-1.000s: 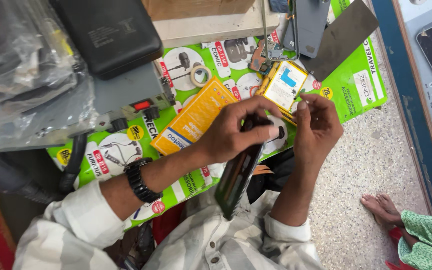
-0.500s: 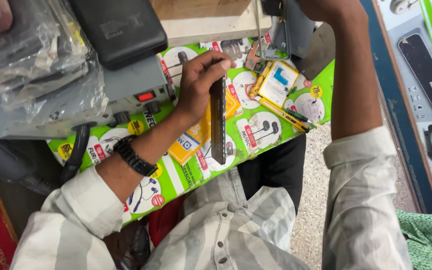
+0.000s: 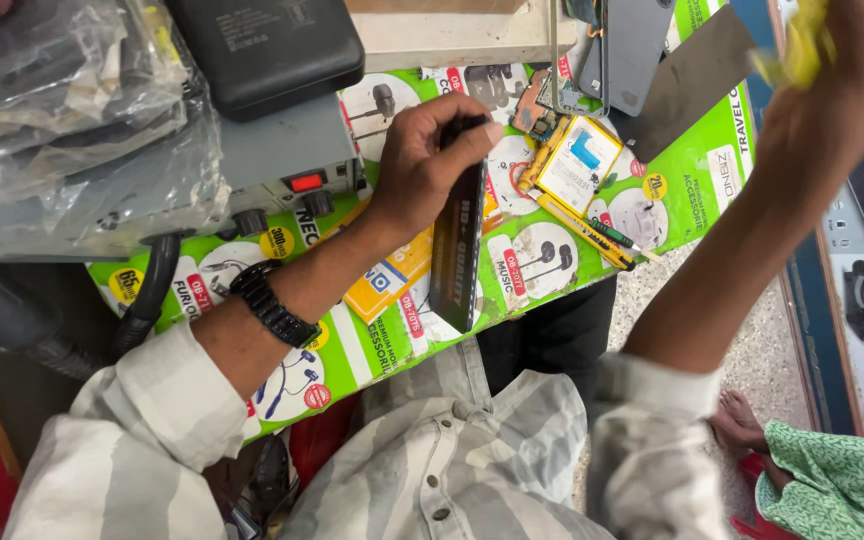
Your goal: The person handles a disassembled smartphone, peeling a protective film from a small internal component and applying it to the device. They then pick up the phone's back cover, inspect it, and wipe the surface with a yellow cloth.
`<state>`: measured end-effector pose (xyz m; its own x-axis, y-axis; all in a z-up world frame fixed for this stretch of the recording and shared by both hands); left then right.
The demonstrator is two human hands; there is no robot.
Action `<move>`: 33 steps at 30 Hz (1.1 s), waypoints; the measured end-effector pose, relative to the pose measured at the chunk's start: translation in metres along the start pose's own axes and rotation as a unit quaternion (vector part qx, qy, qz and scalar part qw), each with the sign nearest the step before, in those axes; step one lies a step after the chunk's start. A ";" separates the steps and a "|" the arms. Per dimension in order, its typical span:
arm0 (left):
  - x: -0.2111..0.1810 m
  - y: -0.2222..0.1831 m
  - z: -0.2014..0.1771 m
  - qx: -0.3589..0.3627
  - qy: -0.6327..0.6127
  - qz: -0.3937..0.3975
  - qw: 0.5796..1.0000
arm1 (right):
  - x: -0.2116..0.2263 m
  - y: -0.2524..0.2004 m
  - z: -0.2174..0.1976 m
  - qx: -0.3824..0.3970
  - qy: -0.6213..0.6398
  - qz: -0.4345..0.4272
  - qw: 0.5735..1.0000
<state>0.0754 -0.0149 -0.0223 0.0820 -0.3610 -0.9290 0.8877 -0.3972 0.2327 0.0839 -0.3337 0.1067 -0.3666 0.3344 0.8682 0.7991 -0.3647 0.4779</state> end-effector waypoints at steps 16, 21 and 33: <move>-0.006 0.000 0.003 0.011 0.070 -0.012 0.997 | -0.019 -0.214 0.046 0.035 0.550 0.071 0.831; -0.010 0.000 0.005 0.005 0.059 -0.032 0.998 | -0.020 -0.223 0.062 0.018 0.466 0.150 0.872; -0.004 0.000 0.003 0.014 0.084 -0.022 0.996 | -0.028 -0.241 0.070 0.017 0.028 -0.081 0.996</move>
<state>0.0739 -0.0165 -0.0175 0.1191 -0.1974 -0.9731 0.8794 -0.4340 0.1957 -0.0648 -0.1940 -0.0417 -0.5163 0.3376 0.7871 0.7431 -0.2802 0.6076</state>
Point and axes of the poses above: each hand's wrist, its own y-axis towards the middle knuckle, its own z-axis out of the palm, x = y × z, the point moved 5 cm from there along y, towards the middle knuckle, and after that the axes turned 6 degrees about x, right-handed, at the moved point
